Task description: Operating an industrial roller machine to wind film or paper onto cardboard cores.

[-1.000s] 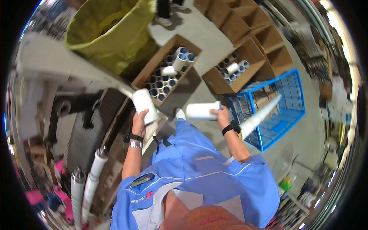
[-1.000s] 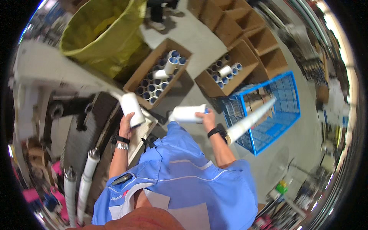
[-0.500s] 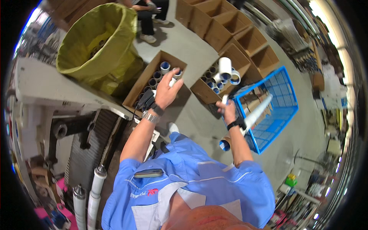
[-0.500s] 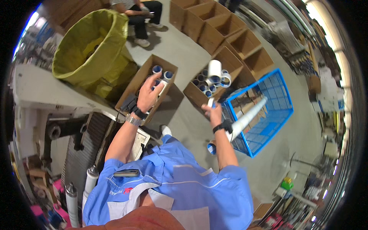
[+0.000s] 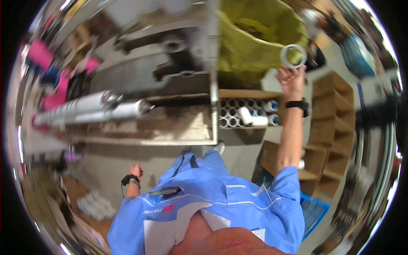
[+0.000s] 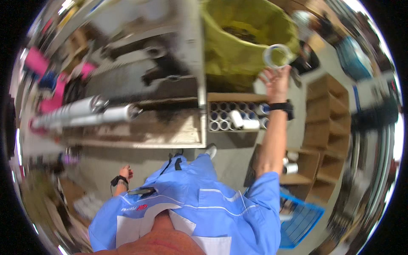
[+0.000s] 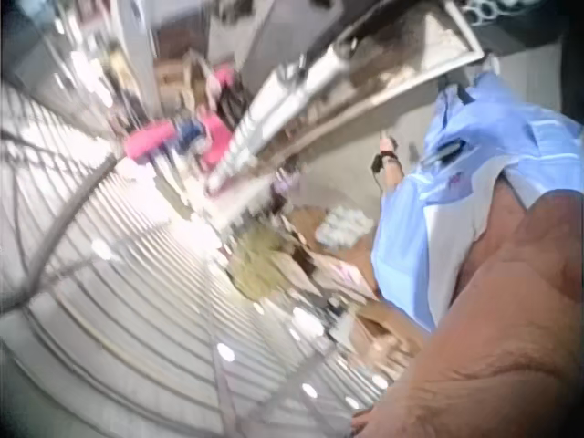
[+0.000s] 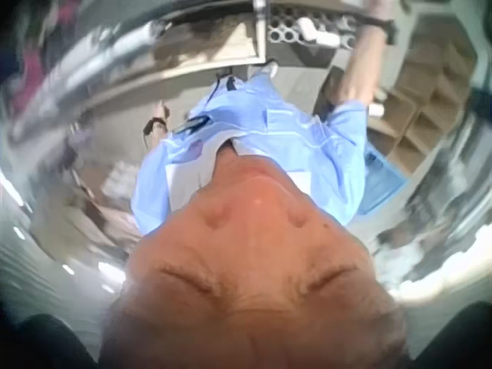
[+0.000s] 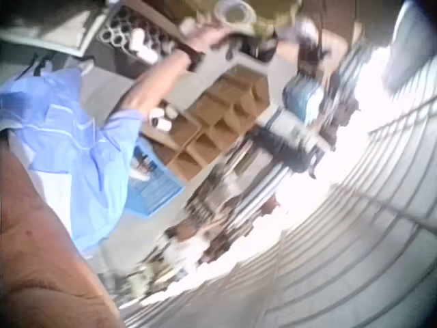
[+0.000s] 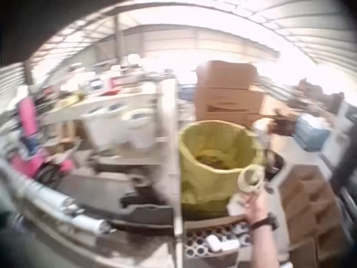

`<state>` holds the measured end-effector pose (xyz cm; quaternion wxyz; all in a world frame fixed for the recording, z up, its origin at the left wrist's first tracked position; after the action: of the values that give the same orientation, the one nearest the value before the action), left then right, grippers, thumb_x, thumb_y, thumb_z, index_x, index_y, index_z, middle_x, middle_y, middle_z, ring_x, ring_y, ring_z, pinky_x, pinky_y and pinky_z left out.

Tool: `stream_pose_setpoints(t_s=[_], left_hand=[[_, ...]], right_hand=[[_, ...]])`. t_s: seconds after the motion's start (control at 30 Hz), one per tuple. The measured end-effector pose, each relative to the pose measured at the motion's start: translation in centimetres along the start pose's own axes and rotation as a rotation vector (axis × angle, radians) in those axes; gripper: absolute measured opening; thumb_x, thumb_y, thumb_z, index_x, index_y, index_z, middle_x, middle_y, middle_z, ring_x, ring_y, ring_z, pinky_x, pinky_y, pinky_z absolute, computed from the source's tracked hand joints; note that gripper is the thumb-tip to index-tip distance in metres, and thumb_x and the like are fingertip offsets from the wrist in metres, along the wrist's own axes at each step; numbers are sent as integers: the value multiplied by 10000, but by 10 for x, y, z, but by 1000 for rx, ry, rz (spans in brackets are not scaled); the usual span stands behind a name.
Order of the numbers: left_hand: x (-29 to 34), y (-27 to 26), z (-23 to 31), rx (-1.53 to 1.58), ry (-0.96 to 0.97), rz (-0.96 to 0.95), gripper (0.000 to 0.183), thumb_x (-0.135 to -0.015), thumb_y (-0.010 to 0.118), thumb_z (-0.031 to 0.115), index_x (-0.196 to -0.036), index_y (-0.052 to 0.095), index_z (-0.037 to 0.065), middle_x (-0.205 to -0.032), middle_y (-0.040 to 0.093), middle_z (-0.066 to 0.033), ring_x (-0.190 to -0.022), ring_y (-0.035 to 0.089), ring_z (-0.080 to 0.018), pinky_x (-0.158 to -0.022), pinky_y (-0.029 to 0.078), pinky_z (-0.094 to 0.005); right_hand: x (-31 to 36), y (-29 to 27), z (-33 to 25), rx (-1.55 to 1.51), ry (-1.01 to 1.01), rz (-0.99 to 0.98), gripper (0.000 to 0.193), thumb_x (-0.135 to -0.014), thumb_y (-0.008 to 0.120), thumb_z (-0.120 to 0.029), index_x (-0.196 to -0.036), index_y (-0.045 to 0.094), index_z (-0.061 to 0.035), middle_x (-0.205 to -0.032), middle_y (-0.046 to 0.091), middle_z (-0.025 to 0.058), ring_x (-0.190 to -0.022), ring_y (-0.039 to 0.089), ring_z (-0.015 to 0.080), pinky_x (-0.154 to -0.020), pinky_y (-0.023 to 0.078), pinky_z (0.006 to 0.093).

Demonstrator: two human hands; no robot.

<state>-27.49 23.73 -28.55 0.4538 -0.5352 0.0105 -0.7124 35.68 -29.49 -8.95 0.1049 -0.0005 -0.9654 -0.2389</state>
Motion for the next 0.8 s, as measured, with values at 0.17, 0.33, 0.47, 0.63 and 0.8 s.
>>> stream_pose_setpoints(t_s=[0.17, 0.33, 0.47, 0.63, 0.8], left_hand=[[12, -30, -93, 226, -148, 25, 326, -927, 596, 335, -1132, 598, 82, -772, 590, -49, -645, 557, -159, -521, 457, -331], [-43, -76, -106, 465, -222, 131, 443, -928, 591, 437, -1194, 592, 84, -1021, 629, -92, -862, 599, -216, -725, 509, -408], [-138, -193, -39, 656, -103, 219, 626, -919, 588, 519, -1343, 514, 64, -1248, 573, -117, -1026, 560, -255, -871, 485, -438], [-268, -331, 99, 761, 109, 255, 833, -839, 611, 668, -1434, 422, 116, -1403, 468, -114, -1265, 446, -308, -998, 377, -544], [-342, -429, 231, 835, 279, 306, 900, -823, 620, 683, -1484, 357, 132, -1361, 455, -87, -1261, 414, -302, -992, 363, -547]], right_hand=[[15, 75, 104, 193, 232, -293, 657, -986, 521, -510, -1358, 492, 30, -1249, 620, 142, -1112, 609, 222, -955, 491, 363], [163, 130, 292, 65, 726, -305, 480, -957, 536, -523, -952, 675, -64, -902, 693, 87, -841, 626, 225, -769, 476, 374], [246, 208, 377, -14, 1002, -254, 689, -877, 606, -627, -1213, 536, -29, -1205, 572, 177, -1127, 558, 353, -943, 481, 544], [246, 307, 426, -112, 800, 67, 867, -837, 617, -659, -1376, 380, -22, -1380, 424, 200, -1191, 514, 399, -932, 457, 658], [224, 369, 460, -117, 573, 190, 614, -857, 565, -543, -1328, 530, -150, -1283, 613, 100, -1161, 593, 363, -922, 507, 588]])
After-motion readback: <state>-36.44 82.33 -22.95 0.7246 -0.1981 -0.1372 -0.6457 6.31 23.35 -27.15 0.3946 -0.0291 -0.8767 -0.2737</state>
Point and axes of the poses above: each hand's wrist, its own x-axis away from the middle knuckle, its own y-axis out of the palm, z = x × y, the point moved 1 cm from there along -x, towards the middle knuckle
